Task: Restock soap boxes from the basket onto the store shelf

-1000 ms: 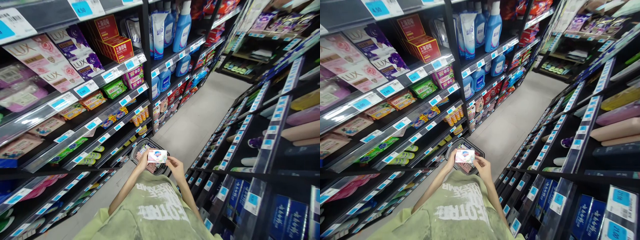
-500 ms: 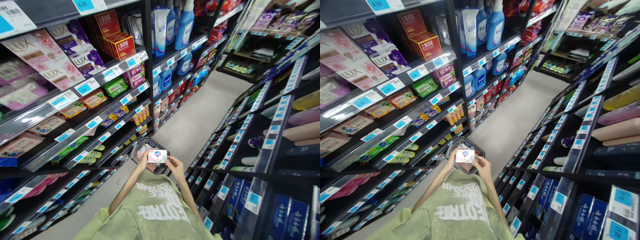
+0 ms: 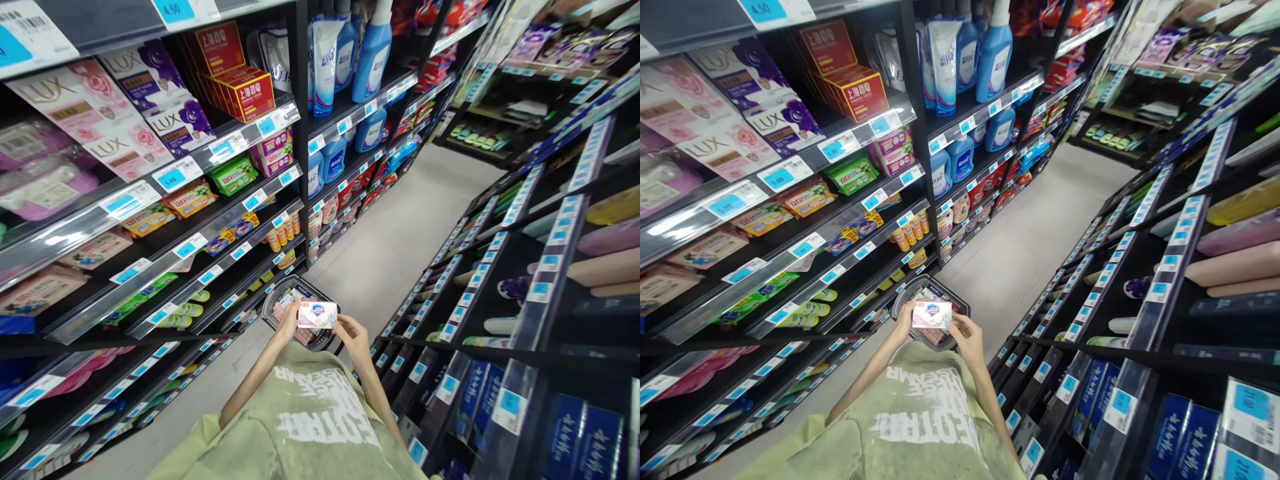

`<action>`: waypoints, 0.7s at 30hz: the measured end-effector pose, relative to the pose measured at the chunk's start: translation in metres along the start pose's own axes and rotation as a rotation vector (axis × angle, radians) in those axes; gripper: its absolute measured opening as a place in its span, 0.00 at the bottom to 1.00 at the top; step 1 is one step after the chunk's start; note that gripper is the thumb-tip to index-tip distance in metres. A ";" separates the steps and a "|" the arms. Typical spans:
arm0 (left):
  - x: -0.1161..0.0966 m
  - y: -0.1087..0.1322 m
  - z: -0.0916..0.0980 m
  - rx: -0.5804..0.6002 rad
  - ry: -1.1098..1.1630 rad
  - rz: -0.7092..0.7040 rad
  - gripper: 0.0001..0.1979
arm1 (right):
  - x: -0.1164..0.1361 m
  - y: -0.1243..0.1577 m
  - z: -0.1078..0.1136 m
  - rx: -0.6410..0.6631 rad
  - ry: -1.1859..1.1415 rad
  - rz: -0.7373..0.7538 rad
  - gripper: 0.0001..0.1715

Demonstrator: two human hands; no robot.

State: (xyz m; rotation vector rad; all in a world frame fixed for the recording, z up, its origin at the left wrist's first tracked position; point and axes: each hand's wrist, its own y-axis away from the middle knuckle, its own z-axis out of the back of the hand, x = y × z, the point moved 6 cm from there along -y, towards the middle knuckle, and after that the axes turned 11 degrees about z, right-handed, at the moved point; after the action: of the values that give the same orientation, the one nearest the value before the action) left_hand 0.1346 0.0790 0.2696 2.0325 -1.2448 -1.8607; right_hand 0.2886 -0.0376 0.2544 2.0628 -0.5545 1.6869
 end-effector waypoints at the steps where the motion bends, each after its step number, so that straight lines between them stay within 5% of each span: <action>1: 0.000 0.000 0.001 -0.014 0.001 0.002 0.32 | -0.001 0.000 -0.001 0.002 0.004 0.000 0.25; 12: -0.004 0.000 0.022 -0.194 -0.136 -0.081 0.29 | -0.012 -0.003 -0.010 0.063 0.004 -0.066 0.28; 21: 0.009 -0.006 0.025 -0.168 0.107 -0.043 0.31 | -0.012 0.001 -0.018 0.168 -0.051 0.014 0.29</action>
State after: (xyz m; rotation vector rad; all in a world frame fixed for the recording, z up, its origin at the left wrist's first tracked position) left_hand 0.1150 0.0884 0.2530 2.0538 -0.9905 -1.7821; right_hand 0.2715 -0.0281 0.2463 2.2289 -0.4575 1.7465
